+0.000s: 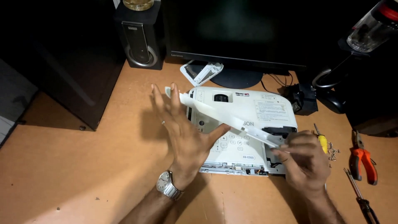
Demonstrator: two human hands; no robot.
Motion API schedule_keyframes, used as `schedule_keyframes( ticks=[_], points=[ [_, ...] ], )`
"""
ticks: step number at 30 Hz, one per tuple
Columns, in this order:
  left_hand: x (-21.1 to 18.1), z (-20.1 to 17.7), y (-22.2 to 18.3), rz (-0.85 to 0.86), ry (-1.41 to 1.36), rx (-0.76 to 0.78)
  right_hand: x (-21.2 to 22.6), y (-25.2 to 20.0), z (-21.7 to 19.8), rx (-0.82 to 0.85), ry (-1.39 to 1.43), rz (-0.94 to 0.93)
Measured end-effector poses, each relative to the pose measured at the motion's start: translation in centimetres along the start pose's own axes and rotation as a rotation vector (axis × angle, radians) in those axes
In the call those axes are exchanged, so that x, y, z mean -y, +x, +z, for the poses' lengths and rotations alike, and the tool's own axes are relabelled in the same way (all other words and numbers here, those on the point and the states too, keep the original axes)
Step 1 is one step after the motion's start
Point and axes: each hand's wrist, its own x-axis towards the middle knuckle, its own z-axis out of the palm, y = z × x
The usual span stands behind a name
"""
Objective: The person is reassembling a projector by fitting the top plastic cover and securing it with screws using a screwdriver.
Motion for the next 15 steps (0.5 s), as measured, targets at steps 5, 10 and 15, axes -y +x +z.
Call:
schedule_keyframes(
  ticks=[5,10,15],
  points=[
    [-0.6,-0.1,0.4,-0.159,-0.225,0.103,0.9,-1.1,-0.3,0.049,-0.196,-0.202],
    [-0.6,1.1,0.2,-0.548,-1.173,0.237,1.0,-0.3,-0.1,0.084,-0.316,-0.359],
    [-1.8,0.3,1.8,-0.887,-1.46,0.206,1.2,0.7,0.5,0.095,-0.333,-0.396]
  ],
)
